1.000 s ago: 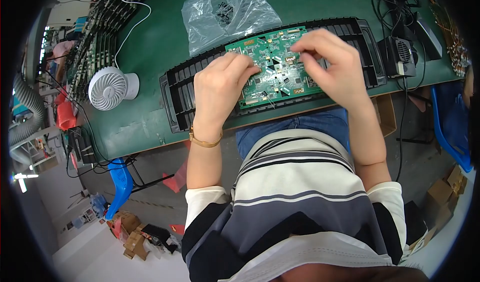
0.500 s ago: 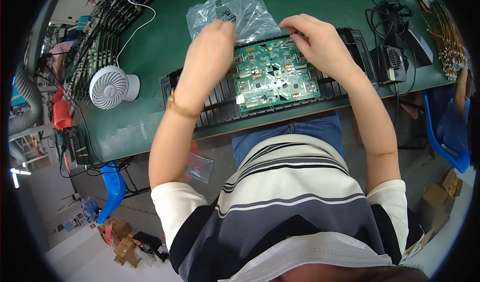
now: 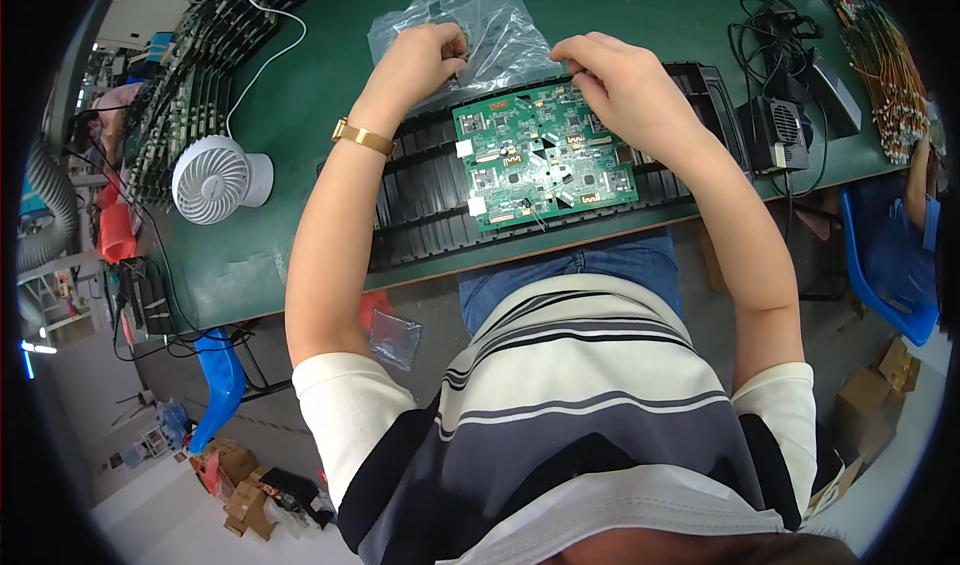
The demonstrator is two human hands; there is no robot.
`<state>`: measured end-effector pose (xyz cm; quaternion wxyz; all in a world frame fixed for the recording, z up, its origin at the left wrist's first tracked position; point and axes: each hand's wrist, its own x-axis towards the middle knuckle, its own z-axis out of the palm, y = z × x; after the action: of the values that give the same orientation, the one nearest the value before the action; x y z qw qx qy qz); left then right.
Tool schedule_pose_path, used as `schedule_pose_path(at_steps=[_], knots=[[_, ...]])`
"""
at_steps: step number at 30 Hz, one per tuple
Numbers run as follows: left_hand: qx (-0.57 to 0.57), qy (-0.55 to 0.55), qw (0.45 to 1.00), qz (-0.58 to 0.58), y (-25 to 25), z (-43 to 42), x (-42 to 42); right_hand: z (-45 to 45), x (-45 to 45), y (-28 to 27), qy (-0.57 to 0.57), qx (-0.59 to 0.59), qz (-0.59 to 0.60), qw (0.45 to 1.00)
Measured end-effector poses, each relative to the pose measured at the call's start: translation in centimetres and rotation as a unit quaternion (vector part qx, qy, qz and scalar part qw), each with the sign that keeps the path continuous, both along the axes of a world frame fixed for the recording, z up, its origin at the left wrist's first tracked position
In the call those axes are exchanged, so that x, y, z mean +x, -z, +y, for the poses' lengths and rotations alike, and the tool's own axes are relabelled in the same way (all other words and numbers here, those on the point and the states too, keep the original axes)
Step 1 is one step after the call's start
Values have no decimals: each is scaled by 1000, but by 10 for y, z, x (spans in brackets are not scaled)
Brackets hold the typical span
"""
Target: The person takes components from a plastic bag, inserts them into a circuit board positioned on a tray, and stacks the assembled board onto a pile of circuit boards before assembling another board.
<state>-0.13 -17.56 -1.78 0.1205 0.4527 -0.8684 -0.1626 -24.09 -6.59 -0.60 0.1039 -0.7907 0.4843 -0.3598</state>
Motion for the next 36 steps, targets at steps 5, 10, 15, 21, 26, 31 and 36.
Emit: schedule_pose_path(at_steps=[5, 10, 15, 21, 26, 31, 36], knots=[[-25, -14, 1000, 13, 1, 4, 0, -3, -2, -3, -11, -1, 20, 1000], [-57, -30, 997, 33, 1, 9, 1, -8, -2, -8, -20, 0, 37, 999], [-58, -60, 995, 45, -3, 13, 0, -10, -2, -8, -20, 20, 38, 999], [-52, -70, 994, 64, -2, 15, 0, -9, -1, -11, -6, 82, 14, 997], [-45, -76, 994, 62, -3, 17, -1, -8, -1, -14, 18, 137, -13, 990], [-65, -58, 993, 76, -2, 15, -1, -9, -1, -10, 15, 110, -21, 994], [-82, -32, 994, 71, -1, 12, 1, -7, 1, -10, 32, 72, 3, 997]])
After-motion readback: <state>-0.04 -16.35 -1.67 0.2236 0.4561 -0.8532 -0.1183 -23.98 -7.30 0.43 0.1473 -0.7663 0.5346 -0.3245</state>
